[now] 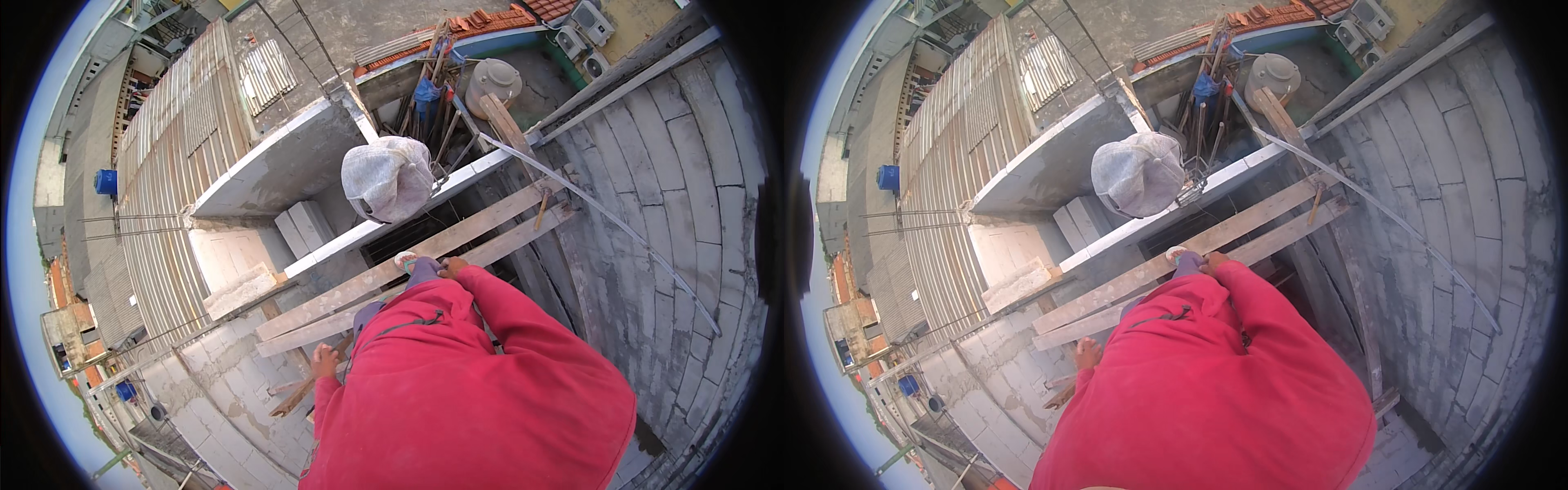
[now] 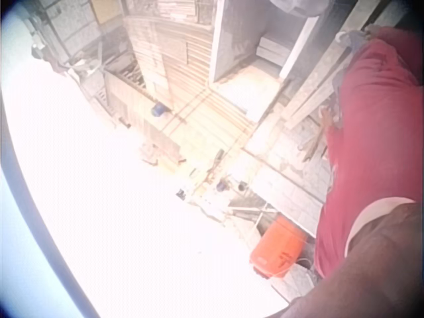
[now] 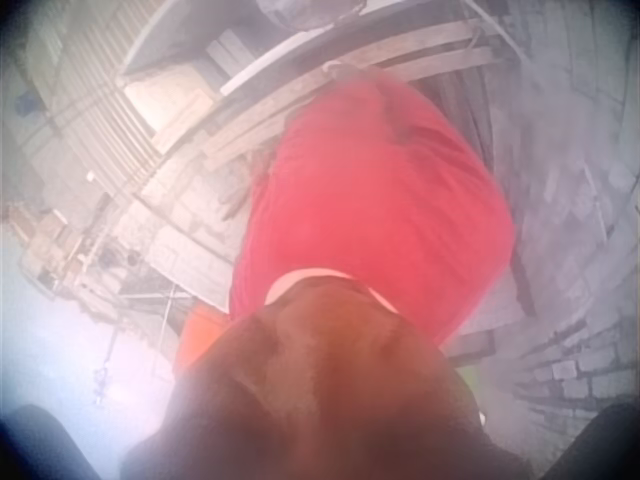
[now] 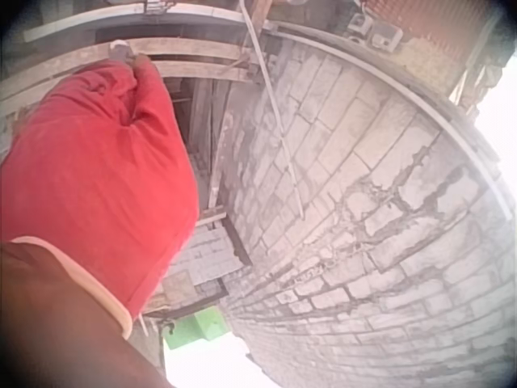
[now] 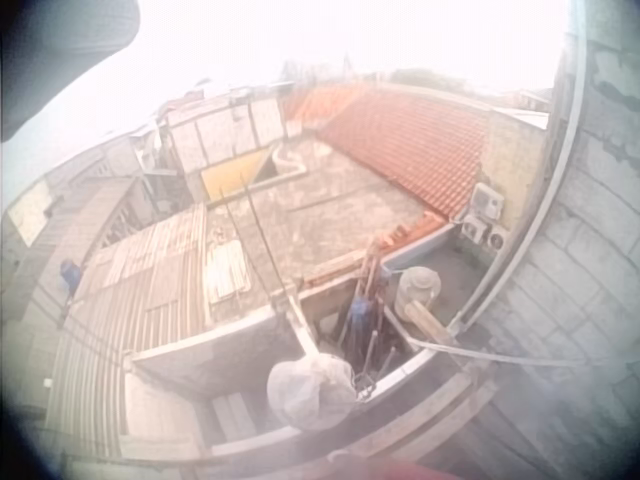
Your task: The person positions a long metal profile against a concrete wall and secures it using a hammer and nails. They repeatedly adjust the profile, hammer nails into the wall, and reposition the profile along the wall surface.
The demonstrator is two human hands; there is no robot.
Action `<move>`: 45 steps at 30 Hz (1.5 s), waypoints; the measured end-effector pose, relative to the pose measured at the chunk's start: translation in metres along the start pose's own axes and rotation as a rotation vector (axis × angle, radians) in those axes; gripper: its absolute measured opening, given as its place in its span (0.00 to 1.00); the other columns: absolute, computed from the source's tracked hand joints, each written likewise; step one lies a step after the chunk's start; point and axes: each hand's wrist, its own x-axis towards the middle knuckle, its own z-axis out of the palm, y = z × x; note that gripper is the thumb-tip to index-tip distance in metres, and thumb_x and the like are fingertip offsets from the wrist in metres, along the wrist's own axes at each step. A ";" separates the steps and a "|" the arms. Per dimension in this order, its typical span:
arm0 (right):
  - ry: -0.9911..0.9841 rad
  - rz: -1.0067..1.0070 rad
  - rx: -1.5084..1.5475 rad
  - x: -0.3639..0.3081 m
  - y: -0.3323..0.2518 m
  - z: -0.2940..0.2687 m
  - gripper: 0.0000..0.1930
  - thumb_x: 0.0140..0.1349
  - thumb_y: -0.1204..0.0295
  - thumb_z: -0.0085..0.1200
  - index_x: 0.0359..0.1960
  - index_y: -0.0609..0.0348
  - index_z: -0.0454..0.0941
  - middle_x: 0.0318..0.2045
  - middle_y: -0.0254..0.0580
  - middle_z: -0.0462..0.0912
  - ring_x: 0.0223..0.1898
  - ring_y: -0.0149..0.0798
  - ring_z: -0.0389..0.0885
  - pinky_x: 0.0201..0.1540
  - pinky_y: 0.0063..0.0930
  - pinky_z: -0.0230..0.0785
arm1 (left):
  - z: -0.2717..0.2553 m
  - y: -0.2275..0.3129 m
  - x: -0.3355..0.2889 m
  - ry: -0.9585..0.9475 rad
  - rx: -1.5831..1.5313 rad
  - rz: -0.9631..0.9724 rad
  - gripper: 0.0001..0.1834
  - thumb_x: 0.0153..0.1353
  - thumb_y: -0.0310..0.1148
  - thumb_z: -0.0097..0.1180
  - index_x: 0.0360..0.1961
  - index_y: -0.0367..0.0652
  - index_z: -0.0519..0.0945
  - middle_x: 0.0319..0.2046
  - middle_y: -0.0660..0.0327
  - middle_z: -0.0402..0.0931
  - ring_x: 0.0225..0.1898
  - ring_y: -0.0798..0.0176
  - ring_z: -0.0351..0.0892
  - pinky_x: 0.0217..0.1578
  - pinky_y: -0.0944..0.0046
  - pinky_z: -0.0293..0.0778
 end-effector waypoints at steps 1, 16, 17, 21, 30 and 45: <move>0.024 0.006 0.013 -0.005 -0.001 -0.004 0.23 0.59 0.54 0.63 0.50 0.55 0.84 0.50 0.53 0.84 0.53 0.53 0.82 0.57 0.42 0.73 | 0.002 0.000 -0.001 0.002 0.002 -0.006 0.26 0.68 0.43 0.57 0.63 0.43 0.72 0.44 0.59 0.79 0.34 0.67 0.81 0.28 0.70 0.73; 0.400 0.095 0.319 -0.051 -0.008 -0.004 0.15 0.64 0.62 0.56 0.47 0.55 0.84 0.44 0.51 0.86 0.49 0.51 0.83 0.54 0.41 0.74 | -0.002 0.008 0.018 -0.150 0.089 -0.015 0.27 0.68 0.44 0.57 0.64 0.43 0.71 0.44 0.60 0.80 0.33 0.67 0.80 0.29 0.69 0.72; 0.416 0.102 0.324 -0.055 -0.003 0.006 0.15 0.64 0.61 0.55 0.46 0.55 0.84 0.45 0.51 0.85 0.50 0.52 0.83 0.54 0.40 0.73 | 0.000 0.015 0.022 -0.174 0.103 0.005 0.26 0.68 0.43 0.57 0.63 0.42 0.71 0.43 0.61 0.80 0.33 0.67 0.80 0.29 0.69 0.72; 0.430 0.227 0.398 -0.083 0.011 0.039 0.18 0.63 0.57 0.54 0.46 0.55 0.84 0.46 0.52 0.85 0.50 0.52 0.83 0.54 0.40 0.73 | 0.024 0.054 0.058 -0.297 0.352 0.140 0.24 0.69 0.42 0.57 0.60 0.40 0.75 0.42 0.61 0.81 0.34 0.68 0.81 0.30 0.70 0.72; 0.613 0.281 0.491 -0.136 0.062 0.113 0.18 0.64 0.58 0.53 0.46 0.57 0.84 0.44 0.50 0.86 0.48 0.51 0.84 0.52 0.39 0.74 | 0.189 0.180 0.067 -0.663 0.635 0.576 0.25 0.69 0.43 0.56 0.60 0.37 0.75 0.47 0.54 0.82 0.41 0.64 0.83 0.45 0.64 0.76; 0.663 0.328 0.619 -0.158 0.202 0.034 0.15 0.66 0.60 0.54 0.46 0.58 0.83 0.39 0.46 0.87 0.39 0.41 0.85 0.45 0.36 0.76 | 0.425 0.188 -0.017 -0.294 0.817 0.695 0.45 0.61 0.59 0.59 0.65 0.30 0.68 0.66 0.40 0.65 0.63 0.43 0.71 0.64 0.52 0.64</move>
